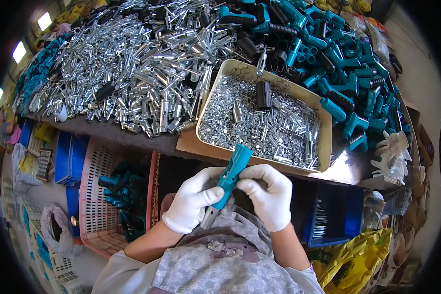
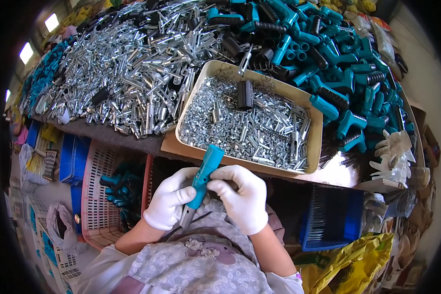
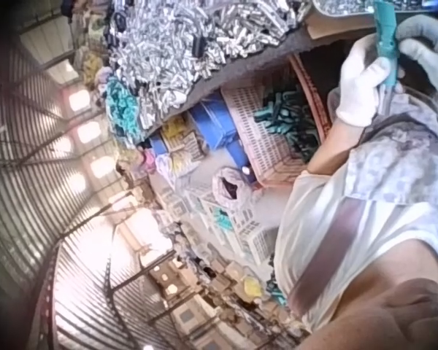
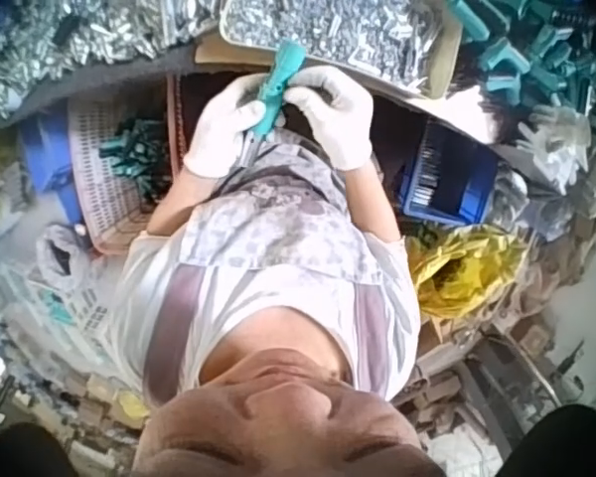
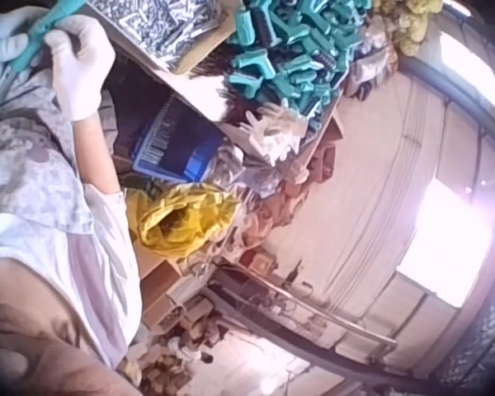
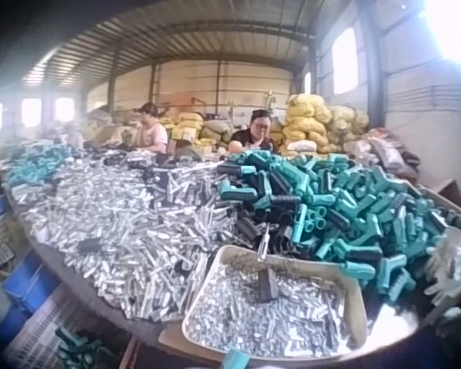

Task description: Assembling mechanical components into tool handles at a factory workstation.

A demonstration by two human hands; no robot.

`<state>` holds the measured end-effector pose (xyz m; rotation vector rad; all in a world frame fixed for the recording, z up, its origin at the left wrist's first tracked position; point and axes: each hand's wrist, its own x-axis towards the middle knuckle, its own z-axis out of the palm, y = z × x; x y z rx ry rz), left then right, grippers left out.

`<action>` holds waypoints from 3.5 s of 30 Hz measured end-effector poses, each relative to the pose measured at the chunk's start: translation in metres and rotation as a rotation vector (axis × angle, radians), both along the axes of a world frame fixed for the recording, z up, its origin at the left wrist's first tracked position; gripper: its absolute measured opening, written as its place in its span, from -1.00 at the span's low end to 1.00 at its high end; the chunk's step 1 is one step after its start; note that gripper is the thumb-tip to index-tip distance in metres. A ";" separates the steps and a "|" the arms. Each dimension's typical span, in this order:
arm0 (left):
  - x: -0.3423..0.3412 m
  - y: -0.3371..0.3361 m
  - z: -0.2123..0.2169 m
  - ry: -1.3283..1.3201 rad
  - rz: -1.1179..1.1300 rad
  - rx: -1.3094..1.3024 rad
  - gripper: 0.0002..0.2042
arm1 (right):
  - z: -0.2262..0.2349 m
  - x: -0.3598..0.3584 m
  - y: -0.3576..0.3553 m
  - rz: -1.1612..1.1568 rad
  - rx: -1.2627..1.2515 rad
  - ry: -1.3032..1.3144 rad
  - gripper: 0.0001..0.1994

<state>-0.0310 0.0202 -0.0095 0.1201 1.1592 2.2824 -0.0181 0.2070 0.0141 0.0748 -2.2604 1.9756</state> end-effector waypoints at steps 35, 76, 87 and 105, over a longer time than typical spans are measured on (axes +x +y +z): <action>0.000 -0.023 0.002 -0.056 0.081 0.232 -0.35 | 0.052 -0.133 0.031 -0.341 1.152 0.464 -0.72; 0.015 0.014 0.004 0.665 -0.146 -0.715 -0.34 | 0.007 -0.060 0.114 -0.330 0.953 0.545 -0.85; 0.012 0.011 -0.007 0.360 -0.134 -0.561 -0.26 | 0.017 -0.049 0.105 -0.313 0.473 0.383 -0.82; -0.001 0.017 0.023 0.889 -0.079 -0.714 -0.37 | 0.050 -0.091 0.151 0.039 0.835 0.374 -0.67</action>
